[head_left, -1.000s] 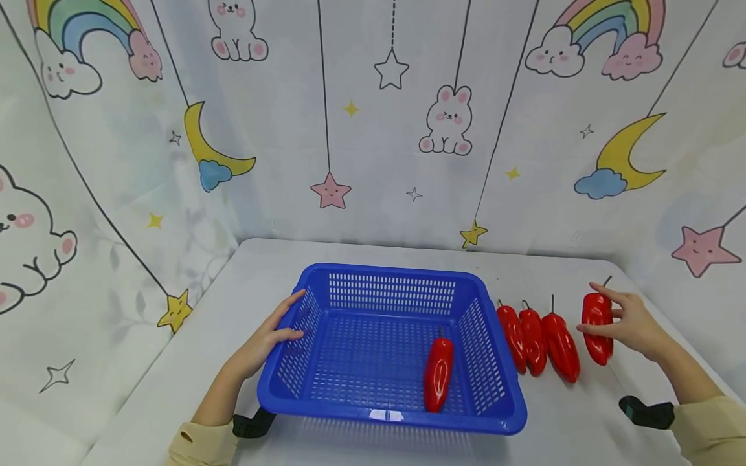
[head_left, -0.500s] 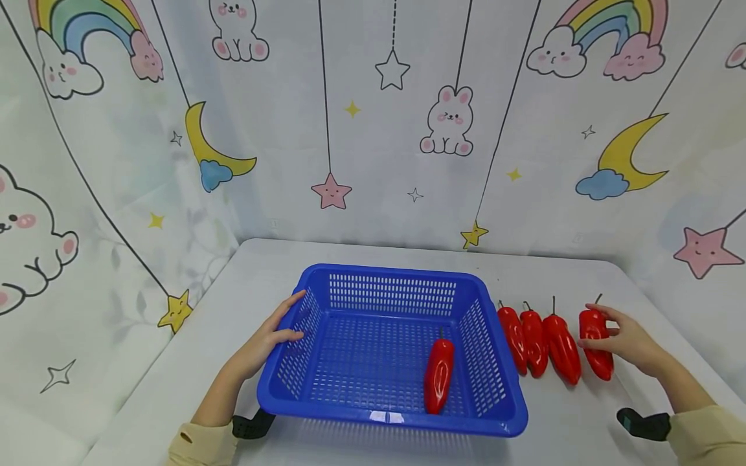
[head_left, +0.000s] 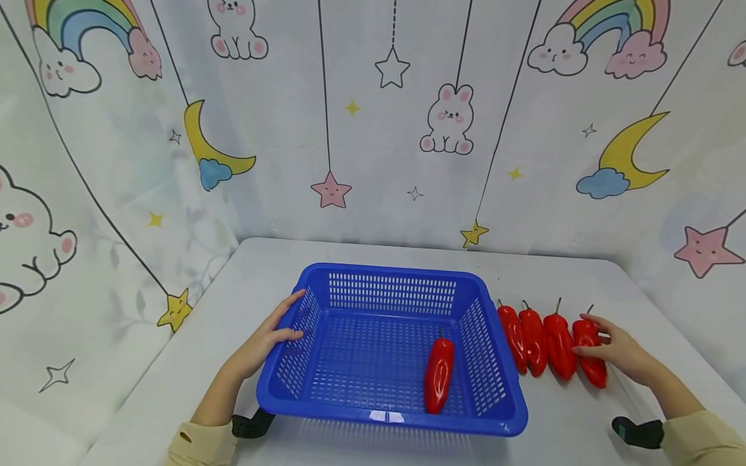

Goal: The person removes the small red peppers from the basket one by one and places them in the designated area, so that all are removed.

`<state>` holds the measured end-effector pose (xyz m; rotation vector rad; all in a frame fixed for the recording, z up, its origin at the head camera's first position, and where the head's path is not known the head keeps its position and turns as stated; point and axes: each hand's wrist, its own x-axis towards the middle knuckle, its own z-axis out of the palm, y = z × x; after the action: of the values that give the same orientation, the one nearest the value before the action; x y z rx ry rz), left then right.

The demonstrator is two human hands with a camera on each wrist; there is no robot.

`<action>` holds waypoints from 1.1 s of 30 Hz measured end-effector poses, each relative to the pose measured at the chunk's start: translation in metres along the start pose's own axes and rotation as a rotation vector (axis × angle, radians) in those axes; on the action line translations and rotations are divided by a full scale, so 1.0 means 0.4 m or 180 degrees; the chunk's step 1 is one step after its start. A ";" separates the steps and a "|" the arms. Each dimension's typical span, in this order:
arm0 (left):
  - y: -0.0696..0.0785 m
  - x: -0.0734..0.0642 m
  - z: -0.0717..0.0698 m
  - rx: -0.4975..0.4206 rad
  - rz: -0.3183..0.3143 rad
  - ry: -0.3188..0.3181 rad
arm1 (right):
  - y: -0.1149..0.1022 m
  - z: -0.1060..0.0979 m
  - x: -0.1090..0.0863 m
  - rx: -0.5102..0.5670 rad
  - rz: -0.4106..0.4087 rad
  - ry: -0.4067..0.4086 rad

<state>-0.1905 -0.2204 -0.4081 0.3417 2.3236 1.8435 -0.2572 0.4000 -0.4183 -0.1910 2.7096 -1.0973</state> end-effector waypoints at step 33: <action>-0.003 0.000 -0.002 -0.0023 0.0013 0.0015 | -0.038 0.046 0.009 0.0242 0.0183 -0.0379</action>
<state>-0.1908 -0.2212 -0.4092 0.3418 2.3204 1.8561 -0.2556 0.3763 -0.4211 -0.1597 2.5481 -1.1326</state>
